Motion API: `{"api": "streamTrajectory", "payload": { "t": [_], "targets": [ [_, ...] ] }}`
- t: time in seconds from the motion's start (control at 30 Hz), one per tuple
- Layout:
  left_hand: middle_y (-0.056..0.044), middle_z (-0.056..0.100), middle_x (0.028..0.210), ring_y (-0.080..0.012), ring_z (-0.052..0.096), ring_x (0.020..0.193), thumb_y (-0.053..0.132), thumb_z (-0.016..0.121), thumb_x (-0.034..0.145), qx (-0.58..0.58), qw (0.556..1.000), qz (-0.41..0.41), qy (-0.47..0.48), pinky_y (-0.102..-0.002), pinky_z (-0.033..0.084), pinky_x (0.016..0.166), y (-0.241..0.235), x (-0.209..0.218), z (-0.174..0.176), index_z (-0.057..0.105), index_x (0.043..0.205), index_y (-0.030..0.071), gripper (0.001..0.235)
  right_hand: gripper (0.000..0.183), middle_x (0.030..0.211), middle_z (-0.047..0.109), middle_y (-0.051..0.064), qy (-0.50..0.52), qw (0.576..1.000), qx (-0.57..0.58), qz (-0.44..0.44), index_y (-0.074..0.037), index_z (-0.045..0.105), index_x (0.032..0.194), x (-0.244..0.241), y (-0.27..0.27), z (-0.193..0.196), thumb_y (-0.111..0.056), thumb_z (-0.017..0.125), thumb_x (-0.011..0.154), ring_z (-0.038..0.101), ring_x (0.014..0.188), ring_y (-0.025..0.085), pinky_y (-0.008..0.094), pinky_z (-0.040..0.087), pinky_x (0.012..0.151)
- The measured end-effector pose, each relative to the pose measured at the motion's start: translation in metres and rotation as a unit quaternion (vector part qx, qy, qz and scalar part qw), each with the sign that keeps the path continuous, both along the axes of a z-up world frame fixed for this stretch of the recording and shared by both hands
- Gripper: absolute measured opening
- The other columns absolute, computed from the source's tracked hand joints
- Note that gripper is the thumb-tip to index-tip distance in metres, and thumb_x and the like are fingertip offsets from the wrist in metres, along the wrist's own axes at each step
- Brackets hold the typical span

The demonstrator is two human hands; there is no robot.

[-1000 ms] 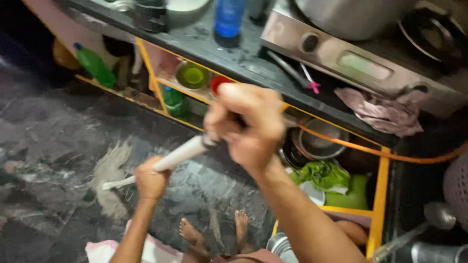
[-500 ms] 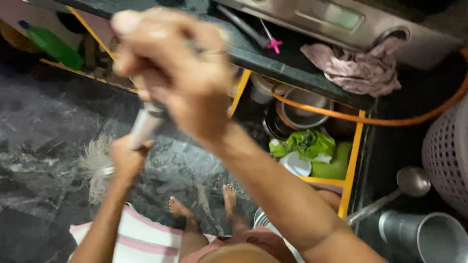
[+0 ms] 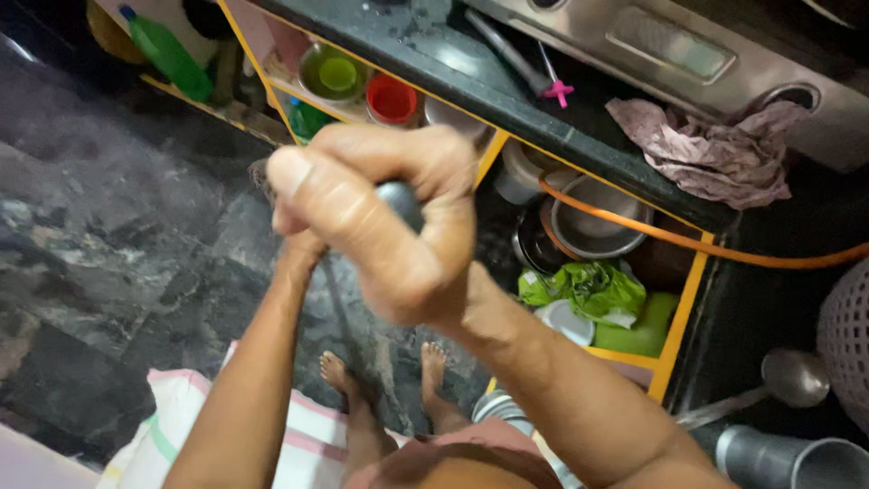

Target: The person mops a dark tiled floor with a mop and a bucket of water, and then turns off a light switch on the wall.

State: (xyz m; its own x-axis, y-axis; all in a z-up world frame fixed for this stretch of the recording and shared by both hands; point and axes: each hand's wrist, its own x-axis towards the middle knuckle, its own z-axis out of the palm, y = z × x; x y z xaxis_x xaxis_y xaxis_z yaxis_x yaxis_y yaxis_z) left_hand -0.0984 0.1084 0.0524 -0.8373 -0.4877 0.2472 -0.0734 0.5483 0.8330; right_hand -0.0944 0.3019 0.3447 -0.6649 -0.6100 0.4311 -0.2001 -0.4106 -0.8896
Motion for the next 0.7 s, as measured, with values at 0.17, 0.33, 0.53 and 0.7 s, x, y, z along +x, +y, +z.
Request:
{"api": "streamTrajectory", "payload": {
  "t": [0.17,0.33,0.53,0.7],
  "targets": [
    [-0.016,0.066,0.077,-0.0326,0.065,0.069,0.024,0.07,0.094,-0.114,0.99,-0.086,-0.009,-0.044,0.05,0.067,-0.023,0.024,-0.034,0.067,0.081,-0.001,0.028,0.037,0.066,0.065,0.009,-0.058,0.997,-0.049,0.013,0.007,0.068,0.076,-0.021,0.003,0.013,-0.016,0.059,0.103,0.05,0.052,0.009,0.025,0.036,0.05],
    [-0.016,0.072,0.089,-0.0366,0.069,0.088,0.02,0.057,0.099,-0.178,0.982,-0.039,-0.05,-0.045,0.052,0.079,-0.021,0.073,-0.07,0.074,0.096,0.009,0.021,0.036,0.074,0.068,0.011,-0.115,0.988,-0.07,0.077,0.006,0.07,0.081,-0.009,0.021,-0.001,-0.014,0.057,0.108,0.057,0.064,0.011,0.028,0.039,0.057],
    [-0.009,0.072,0.072,-0.0251,0.068,0.069,0.009,0.075,0.076,0.069,0.984,0.012,-0.166,-0.042,0.052,0.066,0.029,0.117,-0.019,0.076,0.092,0.005,0.016,0.038,0.071,0.066,0.009,-0.244,0.961,-0.087,0.094,0.005,0.07,0.079,-0.001,0.053,-0.005,-0.014,0.062,0.112,0.045,0.057,0.006,0.025,0.034,0.055],
    [-0.009,0.065,0.065,-0.0185,0.059,0.062,0.008,0.072,0.082,0.096,0.982,0.04,-0.155,-0.038,0.048,0.06,0.056,0.077,0.001,0.075,0.082,0.004,0.005,0.036,0.073,0.067,0.009,-0.194,0.978,-0.07,0.038,0.005,0.07,0.079,-0.007,0.065,0.003,-0.013,0.063,0.109,0.048,0.059,0.007,0.024,0.036,0.057]
  ]
}}
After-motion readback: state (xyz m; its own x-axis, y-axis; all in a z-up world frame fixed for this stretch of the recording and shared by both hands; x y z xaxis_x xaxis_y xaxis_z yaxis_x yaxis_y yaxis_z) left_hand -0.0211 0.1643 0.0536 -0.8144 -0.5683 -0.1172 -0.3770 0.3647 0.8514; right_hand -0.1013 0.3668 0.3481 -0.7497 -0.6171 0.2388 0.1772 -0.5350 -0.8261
